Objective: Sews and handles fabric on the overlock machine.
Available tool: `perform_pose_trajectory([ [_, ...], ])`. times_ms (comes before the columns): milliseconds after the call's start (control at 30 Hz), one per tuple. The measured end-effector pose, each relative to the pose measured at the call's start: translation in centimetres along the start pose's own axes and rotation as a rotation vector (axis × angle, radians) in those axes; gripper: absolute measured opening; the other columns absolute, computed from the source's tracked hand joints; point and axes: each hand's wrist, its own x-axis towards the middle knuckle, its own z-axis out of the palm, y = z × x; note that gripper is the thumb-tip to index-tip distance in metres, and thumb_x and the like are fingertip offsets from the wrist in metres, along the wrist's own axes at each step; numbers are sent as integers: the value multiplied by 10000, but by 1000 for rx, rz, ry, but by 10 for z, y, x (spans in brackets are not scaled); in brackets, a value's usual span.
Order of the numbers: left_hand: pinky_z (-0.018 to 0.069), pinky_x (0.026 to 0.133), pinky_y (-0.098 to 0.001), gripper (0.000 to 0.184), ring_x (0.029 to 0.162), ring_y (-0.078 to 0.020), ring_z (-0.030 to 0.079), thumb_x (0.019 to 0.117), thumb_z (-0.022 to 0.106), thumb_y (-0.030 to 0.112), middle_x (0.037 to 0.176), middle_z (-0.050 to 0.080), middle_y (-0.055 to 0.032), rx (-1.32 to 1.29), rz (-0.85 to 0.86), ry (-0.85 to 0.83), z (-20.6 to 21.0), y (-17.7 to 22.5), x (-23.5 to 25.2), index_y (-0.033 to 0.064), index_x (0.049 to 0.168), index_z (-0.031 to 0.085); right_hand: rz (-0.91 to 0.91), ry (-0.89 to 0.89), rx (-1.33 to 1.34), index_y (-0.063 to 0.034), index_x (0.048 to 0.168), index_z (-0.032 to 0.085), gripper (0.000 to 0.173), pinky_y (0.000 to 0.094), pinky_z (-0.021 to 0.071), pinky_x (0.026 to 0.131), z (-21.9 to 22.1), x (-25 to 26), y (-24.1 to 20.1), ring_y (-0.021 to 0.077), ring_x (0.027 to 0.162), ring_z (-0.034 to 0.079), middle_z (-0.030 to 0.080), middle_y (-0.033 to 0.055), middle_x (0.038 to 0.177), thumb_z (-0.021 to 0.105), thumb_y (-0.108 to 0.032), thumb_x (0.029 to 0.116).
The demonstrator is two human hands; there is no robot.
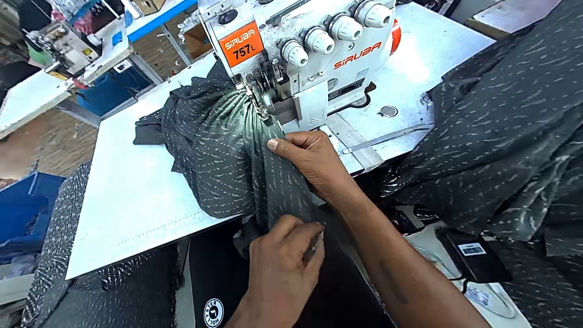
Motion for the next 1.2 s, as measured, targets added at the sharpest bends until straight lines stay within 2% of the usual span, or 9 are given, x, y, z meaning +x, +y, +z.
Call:
perform_pose_trajectory([
  [233, 519, 542, -190, 129, 676, 17, 608, 928, 701, 248, 863, 675, 94, 76, -12, 101, -10, -7, 44, 186, 962, 808, 13, 45, 41, -17, 824, 740, 202, 272, 554, 555, 4, -2, -1, 110, 592, 636, 679, 78, 697, 685, -141, 974],
  [367, 536, 570, -238, 113, 711, -27, 637, 933, 707, 243, 870, 686, 70, 166, -11, 91, -24, -7, 74, 176, 957, 794, -17, 11, 86, -26, 734, 671, 293, 275, 494, 528, 4, 2, 4, 109, 568, 578, 614, 63, 648, 638, -161, 992],
  [467, 521, 563, -302, 119, 689, -81, 629, 950, 702, 235, 861, 677, 36, 223, -25, 72, -35, -7, 93, 162, 986, 789, 34, -48, 201, -78, 728, 618, 379, 256, 481, 532, 6, -2, 6, 76, 566, 554, 577, 13, 640, 464, -209, 1050],
  [567, 503, 528, -343, 148, 641, -122, 612, 991, 666, 233, 868, 661, 0, 278, -39, 42, -41, -10, 110, 157, 1050, 778, 101, -143, 424, -133, 905, 648, 463, 228, 549, 576, 13, -23, 17, 54, 609, 620, 664, -6, 744, 262, -321, 1081],
  [800, 521, 606, -452, 202, 746, -210, 667, 1006, 600, 259, 862, 693, -35, 434, -101, 1, -46, -15, 150, 162, 1018, 778, 242, -340, 160, -154, 1077, 629, 120, 218, 537, 683, 60, -29, 21, 19, 787, 626, 651, -51, 886, 600, -105, 972],
  [933, 529, 597, -484, 201, 747, -264, 671, 1011, 601, 275, 865, 671, -78, 499, -143, -89, -54, -7, 137, 111, 1073, 698, -140, -310, -423, -36, 928, 691, 68, 297, 547, 608, 46, -37, 20, 88, 673, 638, 658, 31, 751, 679, -18, 864],
  [1067, 495, 543, -445, 175, 678, -234, 637, 990, 649, 285, 803, 641, -57, 461, -129, -95, -53, -11, 111, 115, 1028, 661, -11, -61, -191, -31, 1094, 694, 296, 346, 642, 734, 7, -35, 17, 109, 790, 721, 733, 27, 903, 411, -96, 1032],
  [1133, 502, 521, -444, 144, 655, -232, 636, 941, 701, 250, 815, 643, -51, 447, -75, -73, -47, -11, 100, 116, 985, 668, 69, -27, 26, -39, 1076, 685, 446, 339, 633, 742, -2, -26, 3, 121, 787, 717, 726, 31, 891, 300, -264, 1101],
  [1200, 491, 476, -419, 131, 604, -215, 624, 872, 752, 210, 797, 638, -38, 450, -5, -55, -39, -13, 89, 121, 944, 688, 121, -34, 94, -72, 999, 686, 532, 315, 617, 702, -4, -17, -6, 108, 748, 702, 713, 19, 840, 304, -424, 1112],
])
